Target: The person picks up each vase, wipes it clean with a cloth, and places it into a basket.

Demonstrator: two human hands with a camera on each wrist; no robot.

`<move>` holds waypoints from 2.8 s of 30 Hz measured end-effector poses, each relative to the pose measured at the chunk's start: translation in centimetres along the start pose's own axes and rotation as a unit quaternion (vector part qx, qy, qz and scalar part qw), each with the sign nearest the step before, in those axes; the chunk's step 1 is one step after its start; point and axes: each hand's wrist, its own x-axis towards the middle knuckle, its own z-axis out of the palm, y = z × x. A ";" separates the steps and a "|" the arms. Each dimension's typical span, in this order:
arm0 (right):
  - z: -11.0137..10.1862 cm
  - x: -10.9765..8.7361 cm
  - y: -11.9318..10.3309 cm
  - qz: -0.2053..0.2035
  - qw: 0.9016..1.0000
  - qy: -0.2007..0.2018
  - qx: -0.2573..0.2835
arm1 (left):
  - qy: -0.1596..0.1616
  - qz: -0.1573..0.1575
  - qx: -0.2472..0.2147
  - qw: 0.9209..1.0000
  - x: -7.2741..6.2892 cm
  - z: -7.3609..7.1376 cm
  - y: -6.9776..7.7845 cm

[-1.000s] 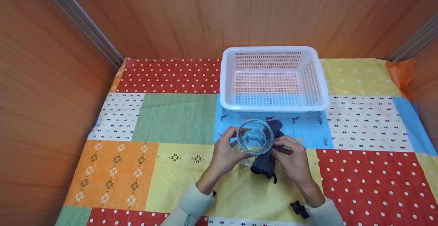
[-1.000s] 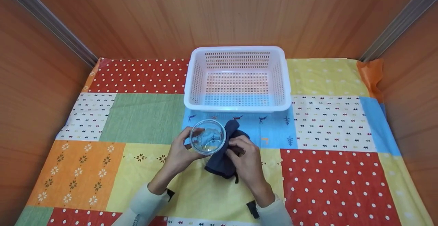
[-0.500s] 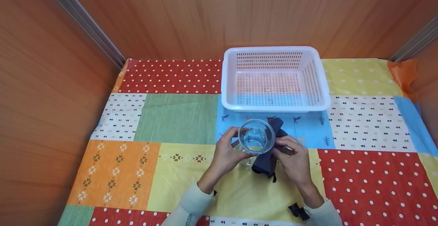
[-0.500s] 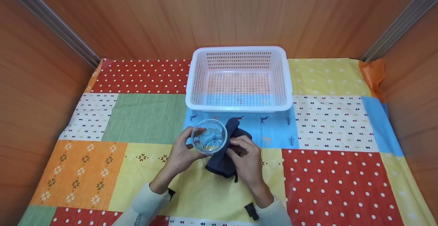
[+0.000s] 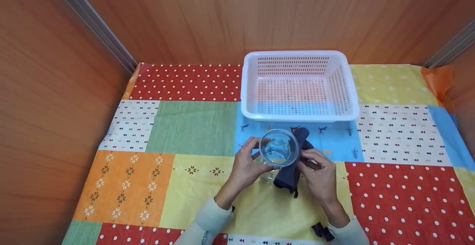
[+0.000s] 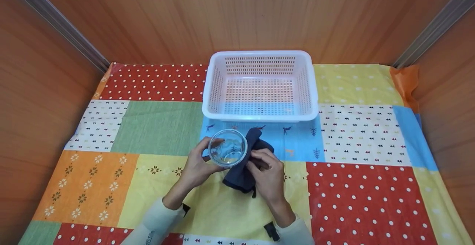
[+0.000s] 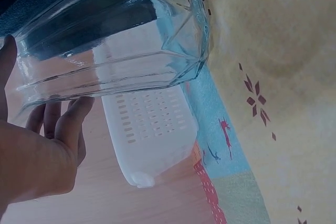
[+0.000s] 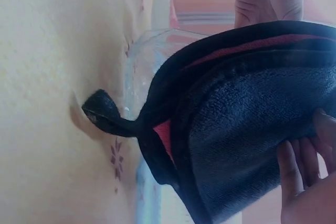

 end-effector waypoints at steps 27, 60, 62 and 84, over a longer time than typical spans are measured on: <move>-0.9 0.9 0.0 -0.008 0.997 -0.061 -0.036 | 0.018 0.012 0.013 1.000 -0.3 0.5 -0.2; -1.2 1.0 0.4 -0.020 0.994 -0.084 -0.063 | 0.011 0.009 0.010 1.000 -0.1 0.6 0.0; -1.2 1.0 0.5 -0.021 0.994 -0.088 -0.068 | 0.014 0.015 0.007 1.000 -0.1 0.6 -0.1; -1.5 0.9 2.4 0.049 0.987 -0.100 -0.115 | 0.022 0.020 0.005 1.000 0.0 0.7 -0.1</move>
